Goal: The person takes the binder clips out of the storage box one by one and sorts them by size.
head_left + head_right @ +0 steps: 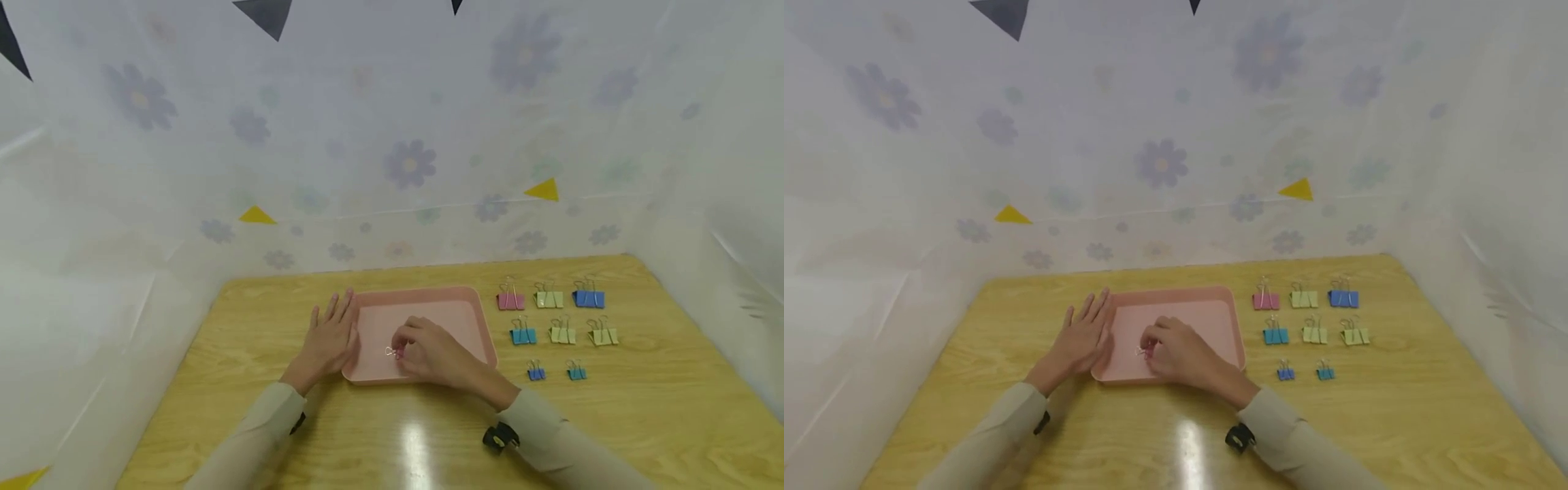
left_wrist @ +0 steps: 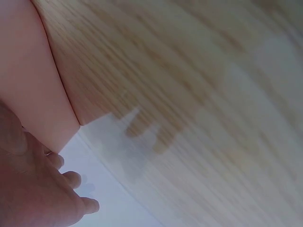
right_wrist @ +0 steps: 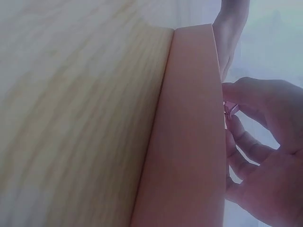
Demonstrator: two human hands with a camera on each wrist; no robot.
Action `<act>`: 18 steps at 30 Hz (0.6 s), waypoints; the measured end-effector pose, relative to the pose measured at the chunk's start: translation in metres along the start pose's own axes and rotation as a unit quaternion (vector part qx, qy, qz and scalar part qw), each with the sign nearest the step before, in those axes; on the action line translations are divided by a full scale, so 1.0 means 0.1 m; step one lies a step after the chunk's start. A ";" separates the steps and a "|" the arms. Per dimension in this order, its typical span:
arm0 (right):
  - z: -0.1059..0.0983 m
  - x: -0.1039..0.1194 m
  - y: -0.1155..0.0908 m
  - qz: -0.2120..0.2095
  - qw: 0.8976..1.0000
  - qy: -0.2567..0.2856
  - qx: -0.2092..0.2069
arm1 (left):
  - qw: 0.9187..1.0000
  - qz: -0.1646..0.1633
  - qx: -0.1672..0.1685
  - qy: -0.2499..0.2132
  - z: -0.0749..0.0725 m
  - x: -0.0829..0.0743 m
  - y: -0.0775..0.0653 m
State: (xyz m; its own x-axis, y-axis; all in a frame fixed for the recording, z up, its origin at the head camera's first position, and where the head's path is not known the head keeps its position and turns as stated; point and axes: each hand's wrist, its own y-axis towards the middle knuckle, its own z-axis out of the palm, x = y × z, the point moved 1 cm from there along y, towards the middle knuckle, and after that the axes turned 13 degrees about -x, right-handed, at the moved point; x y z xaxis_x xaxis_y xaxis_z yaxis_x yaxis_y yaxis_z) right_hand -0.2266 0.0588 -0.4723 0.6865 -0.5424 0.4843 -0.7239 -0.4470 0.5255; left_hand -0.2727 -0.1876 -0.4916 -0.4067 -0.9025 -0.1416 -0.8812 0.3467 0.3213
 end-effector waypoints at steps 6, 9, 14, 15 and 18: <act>-0.13 -0.07 -0.14 0.013 0.999 -0.001 -0.030 | 1.000 0.002 0.004 0.006 -0.01 0.02 0.01; -0.23 -0.10 -0.21 0.022 0.999 -0.003 -0.042 | 1.000 0.000 0.005 0.003 -0.06 -0.02 0.02; -0.39 -0.16 -0.33 0.032 0.998 -0.003 -0.048 | 1.000 -0.002 0.008 0.008 -0.10 -0.05 0.01; -0.42 -0.18 -0.36 0.033 0.998 0.000 -0.049 | 1.000 -0.003 0.008 0.006 -0.10 -0.05 0.01; -0.49 -0.23 -0.43 0.032 0.998 0.005 -0.058 | 1.000 -0.004 0.007 0.005 -0.07 -0.04 0.01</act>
State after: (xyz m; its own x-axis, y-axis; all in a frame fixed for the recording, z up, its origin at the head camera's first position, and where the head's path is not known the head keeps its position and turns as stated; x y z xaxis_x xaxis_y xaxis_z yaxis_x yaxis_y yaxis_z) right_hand -0.2079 0.1257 -0.4719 0.6404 -0.5590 0.5267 -0.7539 -0.3266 0.5701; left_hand -0.2698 -0.1851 -0.4838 -0.3967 -0.9078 -0.1359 -0.8881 0.3421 0.3070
